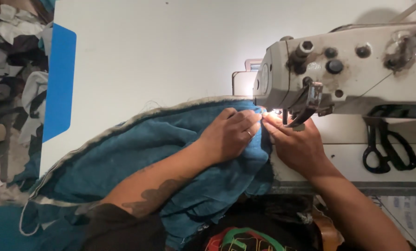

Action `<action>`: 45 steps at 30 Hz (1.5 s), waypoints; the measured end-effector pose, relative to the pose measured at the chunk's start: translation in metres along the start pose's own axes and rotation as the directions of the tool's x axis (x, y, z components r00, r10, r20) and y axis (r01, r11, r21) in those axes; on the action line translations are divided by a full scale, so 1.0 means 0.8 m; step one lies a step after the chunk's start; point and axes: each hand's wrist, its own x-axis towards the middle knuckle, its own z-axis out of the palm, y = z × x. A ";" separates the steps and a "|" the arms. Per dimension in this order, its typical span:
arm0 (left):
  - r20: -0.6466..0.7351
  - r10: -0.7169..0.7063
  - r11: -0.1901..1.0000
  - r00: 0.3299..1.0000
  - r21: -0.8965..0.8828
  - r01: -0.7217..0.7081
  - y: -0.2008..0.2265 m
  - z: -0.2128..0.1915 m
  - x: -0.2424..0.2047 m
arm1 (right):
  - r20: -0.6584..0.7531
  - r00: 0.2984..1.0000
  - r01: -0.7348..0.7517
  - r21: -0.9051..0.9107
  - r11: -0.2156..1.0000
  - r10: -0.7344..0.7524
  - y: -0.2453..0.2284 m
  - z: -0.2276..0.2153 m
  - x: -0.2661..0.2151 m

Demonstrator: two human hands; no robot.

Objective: Sewing and trimming velvet upholstery fabric for a cushion using an industrial sewing machine.

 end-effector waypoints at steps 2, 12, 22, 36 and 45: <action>-0.025 -0.030 0.999 0.999 -0.016 0.030 -0.003 0.009 -0.001 | -0.044 0.999 -0.010 -0.062 0.998 0.007 0.002 0.007 -0.003; -0.054 -0.071 0.997 0.996 -0.033 0.069 0.002 0.022 -0.002 | -0.061 0.998 0.001 -0.014 1.000 -0.001 0.003 0.002 0.004; -0.058 -0.108 0.994 0.992 -0.010 0.108 -0.002 0.029 0.006 | -0.123 0.991 -0.044 0.006 0.999 0.044 0.011 0.012 0.012; -0.015 -0.137 0.990 0.991 -0.023 0.136 -0.007 0.041 0.011 | -0.047 0.992 -0.119 -0.001 0.993 0.119 0.017 0.015 0.016; -0.019 -0.076 0.996 0.997 -0.036 0.076 -0.026 0.047 0.012 | 0.036 0.981 -0.188 -0.049 0.981 0.190 0.018 0.013 0.018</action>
